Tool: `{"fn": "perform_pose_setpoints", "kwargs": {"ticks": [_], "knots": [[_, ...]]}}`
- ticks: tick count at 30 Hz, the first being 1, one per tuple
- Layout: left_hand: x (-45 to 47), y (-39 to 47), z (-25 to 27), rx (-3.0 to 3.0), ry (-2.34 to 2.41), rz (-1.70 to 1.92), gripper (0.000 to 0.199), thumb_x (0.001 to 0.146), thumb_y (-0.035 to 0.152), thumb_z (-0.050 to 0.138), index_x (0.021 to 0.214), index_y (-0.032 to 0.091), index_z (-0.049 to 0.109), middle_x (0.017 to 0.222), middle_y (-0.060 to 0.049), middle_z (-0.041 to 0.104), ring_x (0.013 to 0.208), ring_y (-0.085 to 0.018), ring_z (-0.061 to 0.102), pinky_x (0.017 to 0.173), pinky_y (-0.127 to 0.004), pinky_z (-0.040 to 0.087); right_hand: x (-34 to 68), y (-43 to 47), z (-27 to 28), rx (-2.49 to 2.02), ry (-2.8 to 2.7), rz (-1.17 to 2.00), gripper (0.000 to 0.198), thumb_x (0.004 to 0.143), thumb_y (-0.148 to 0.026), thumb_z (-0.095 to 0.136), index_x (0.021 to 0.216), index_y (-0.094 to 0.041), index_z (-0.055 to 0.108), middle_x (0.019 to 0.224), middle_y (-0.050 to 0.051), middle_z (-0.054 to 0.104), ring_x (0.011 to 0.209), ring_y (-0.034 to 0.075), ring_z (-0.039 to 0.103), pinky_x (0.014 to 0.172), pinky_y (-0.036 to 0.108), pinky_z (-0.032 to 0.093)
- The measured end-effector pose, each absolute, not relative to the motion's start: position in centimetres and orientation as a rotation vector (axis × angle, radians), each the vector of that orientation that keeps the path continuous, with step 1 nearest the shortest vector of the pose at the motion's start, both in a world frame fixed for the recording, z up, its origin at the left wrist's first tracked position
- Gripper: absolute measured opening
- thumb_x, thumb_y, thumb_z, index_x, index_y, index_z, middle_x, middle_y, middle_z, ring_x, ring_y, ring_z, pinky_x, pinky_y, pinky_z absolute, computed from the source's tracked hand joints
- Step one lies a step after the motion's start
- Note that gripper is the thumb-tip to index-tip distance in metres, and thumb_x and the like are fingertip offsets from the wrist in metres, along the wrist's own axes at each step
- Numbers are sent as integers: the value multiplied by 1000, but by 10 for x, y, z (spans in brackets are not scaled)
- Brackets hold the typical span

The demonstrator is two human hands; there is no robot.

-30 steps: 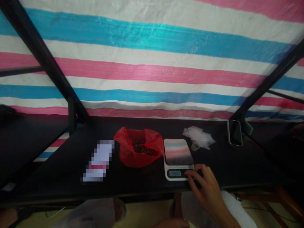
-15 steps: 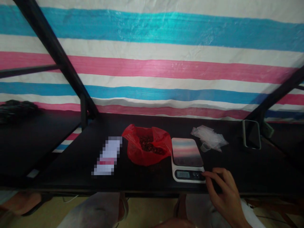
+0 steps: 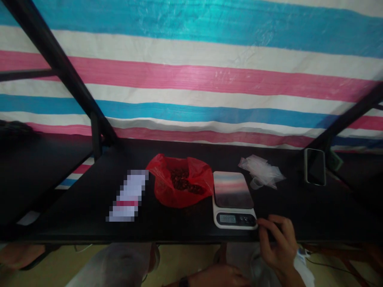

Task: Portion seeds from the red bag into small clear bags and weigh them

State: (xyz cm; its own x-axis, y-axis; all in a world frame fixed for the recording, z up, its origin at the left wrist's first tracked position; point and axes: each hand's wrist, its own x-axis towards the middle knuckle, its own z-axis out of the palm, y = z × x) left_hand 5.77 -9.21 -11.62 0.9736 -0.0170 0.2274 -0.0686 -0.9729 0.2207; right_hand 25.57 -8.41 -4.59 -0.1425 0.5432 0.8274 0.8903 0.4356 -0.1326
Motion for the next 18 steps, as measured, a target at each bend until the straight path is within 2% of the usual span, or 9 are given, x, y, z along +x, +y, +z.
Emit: {"fn": "perform_pose_setpoints", "kwargs": {"ticks": [5, 9, 13, 18], "knots": [[55, -93, -109, 2925, -57, 387, 17, 101, 24, 69, 115, 16, 74, 84, 1, 78, 74, -12, 74, 68, -20, 56, 252, -83, -45, -1249, -1807, -482, 19, 93, -4, 61, 100, -20, 69, 94, 4, 54, 81, 19, 54, 70, 33, 43], [54, -94, -109, 2905, -55, 429, 17, 95, 22, 77, 111, 14, 76, 89, -1, 80, 77, -12, 77, 70, -20, 57, 255, -84, -50, -1292, -1821, -454, 22, 91, -5, 62, 102, -22, 70, 95, 5, 56, 84, 21, 56, 73, 35, 45], [56, -93, -110, 2865, -47, 429, 13, 99, 25, 72, 110, 20, 76, 86, 1, 81, 74, -13, 76, 68, -21, 59, 258, -86, -53, -1346, -1862, -440, 21, 90, -8, 62, 102, -23, 70, 96, 5, 57, 85, 22, 57, 74, 36, 46], [54, -95, -110, 2871, -31, 528, 15, 97, 25, 74, 111, 19, 74, 85, 3, 82, 74, -11, 76, 70, -20, 58, 252, -82, -50, -1409, -1826, -452, 16, 91, -10, 62, 93, -23, 71, 96, 6, 59, 84, 22, 56, 74, 36, 43]]}}
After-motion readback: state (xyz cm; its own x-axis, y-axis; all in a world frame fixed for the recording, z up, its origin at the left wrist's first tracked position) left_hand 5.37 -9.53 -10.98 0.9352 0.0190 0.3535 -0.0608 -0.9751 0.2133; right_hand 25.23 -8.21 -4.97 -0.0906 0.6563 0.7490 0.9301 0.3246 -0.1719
